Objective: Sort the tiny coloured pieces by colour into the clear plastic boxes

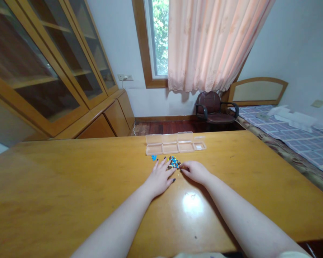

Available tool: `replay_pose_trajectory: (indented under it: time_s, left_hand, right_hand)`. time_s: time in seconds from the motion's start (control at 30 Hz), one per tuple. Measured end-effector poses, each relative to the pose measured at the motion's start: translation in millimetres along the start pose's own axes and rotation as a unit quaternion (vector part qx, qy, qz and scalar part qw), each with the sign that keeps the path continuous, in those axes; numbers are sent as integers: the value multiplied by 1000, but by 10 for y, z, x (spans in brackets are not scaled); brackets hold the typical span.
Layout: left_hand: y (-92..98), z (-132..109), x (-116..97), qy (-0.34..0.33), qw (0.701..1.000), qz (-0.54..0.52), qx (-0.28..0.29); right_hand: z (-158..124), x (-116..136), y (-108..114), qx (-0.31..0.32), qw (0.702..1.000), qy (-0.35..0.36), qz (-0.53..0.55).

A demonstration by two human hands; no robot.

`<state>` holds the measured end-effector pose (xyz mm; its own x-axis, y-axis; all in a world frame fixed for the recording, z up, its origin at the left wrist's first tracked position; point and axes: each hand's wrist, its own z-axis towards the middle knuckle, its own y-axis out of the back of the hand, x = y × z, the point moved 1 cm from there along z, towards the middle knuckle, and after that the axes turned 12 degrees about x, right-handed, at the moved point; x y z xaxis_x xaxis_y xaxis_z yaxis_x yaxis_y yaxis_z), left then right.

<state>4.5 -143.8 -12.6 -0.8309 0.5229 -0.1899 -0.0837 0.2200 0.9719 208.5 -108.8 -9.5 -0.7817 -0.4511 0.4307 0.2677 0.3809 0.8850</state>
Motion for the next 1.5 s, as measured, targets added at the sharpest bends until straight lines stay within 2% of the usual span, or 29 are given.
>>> replay_pose_trajectory:
  time_s: [0.17,0.33,0.5,0.63,0.7,0.8,0.93,1.03,1.1,1.23,1.3,1.4,1.5]
  left_hand:
    - [-16,-25,-29,-54,998,-17,33]
    - [-63,-16,-15,-33,998,-10,55]
    - [-39,2,-8,8,1000,-2,21]
    - [87,-3,4,24,999,-14,-37]
    - [146,-12,11,40,998,-31,-45]
    - [183,-24,8,51,998,-41,-19]
    - [181,-23,-2,55,998,-40,14]
    - [213,-25,-8,70,997,-39,14]
    - [248,-52,-49,78,996,-38,31]
    - [278,-175,-297,100,985,-11,140]
    - [264,-233,-468,94,979,3,183]
    - [229,-259,-656,81,976,8,202]
    - [203,-235,-705,94,971,12,218]
  right_hand:
    - [4,-16,-15,-8,1000,-6,-2]
    - [5,-33,-17,-11,1000,-11,2]
    - [-12,0,-26,7,1000,10,-3]
    - [-28,0,-1,15,1000,5,-19]
    - [-39,-9,25,17,1000,-2,-25]
    - [-57,6,35,37,999,13,-24]
    - [-57,106,-60,69,995,65,25]
    - [-28,153,-124,51,994,79,63]
    - [-13,131,-114,30,995,59,80]
    - [-25,35,-12,-14,998,22,59]
    - [-41,13,17,-14,999,24,30]
    - [-56,22,10,2,999,42,5]
    - [-58,42,-18,15,997,76,2]
